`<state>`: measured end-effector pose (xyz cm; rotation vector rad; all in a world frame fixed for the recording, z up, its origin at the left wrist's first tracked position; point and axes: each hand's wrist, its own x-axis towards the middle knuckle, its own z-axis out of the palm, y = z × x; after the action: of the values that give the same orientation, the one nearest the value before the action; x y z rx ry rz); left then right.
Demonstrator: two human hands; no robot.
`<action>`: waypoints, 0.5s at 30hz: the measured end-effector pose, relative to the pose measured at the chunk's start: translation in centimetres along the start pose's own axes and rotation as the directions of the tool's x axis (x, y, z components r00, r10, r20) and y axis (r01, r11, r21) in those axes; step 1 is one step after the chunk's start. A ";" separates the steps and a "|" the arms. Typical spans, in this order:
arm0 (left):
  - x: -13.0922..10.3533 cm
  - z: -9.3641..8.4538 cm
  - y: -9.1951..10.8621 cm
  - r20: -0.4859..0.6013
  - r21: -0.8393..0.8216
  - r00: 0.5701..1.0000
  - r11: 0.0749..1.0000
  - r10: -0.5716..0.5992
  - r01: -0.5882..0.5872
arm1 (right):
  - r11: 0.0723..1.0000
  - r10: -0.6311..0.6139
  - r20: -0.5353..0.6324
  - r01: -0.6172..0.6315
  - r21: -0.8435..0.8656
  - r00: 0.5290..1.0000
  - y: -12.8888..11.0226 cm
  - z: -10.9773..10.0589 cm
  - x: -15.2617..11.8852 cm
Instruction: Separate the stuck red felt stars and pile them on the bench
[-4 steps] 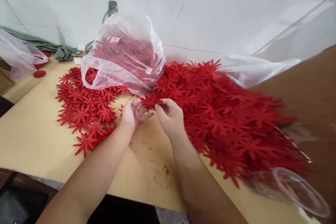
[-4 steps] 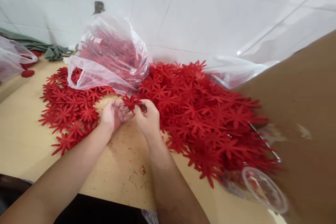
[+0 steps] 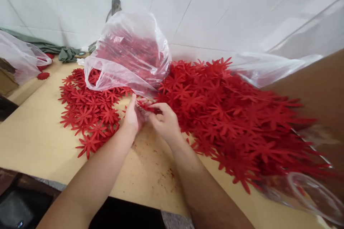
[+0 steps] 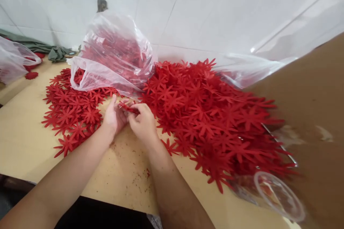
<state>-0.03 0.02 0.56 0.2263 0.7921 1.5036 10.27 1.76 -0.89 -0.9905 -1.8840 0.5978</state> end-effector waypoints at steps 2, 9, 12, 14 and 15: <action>0.1 0.1 -0.2 -0.005 0.027 1.000 0.999 0.017 -0.017 | 0.993 -0.080 0.079 0.087 -0.082 0.994 -0.6 0.4 -0.4; 0.4 -0.4 -1.3 0.102 0.170 0.983 0.971 0.153 -0.169 | 0.999 0.015 -0.147 -0.009 0.042 0.989 -1.6 0.9 -0.5; -0.4 0.4 -2.4 0.210 0.292 0.966 0.934 0.149 -0.207 | 0.996 0.088 -0.302 -0.076 0.050 0.949 -0.9 1.0 -0.2; -1.1 1.1 -3.3 0.218 0.364 0.966 0.907 0.137 -0.211 | 0.996 0.092 -0.380 -0.090 0.022 0.921 -0.6 1.0 -0.2; -1.4 1.4 -3.7 0.210 0.388 0.969 0.898 0.132 -0.207 | 0.996 0.080 -0.400 -0.085 0.005 0.913 -0.5 1.0 -0.2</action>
<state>3.94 -1.22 -0.19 0.7529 0.9541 1.4413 9.28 1.32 -1.10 -1.1112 -1.4902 0.3942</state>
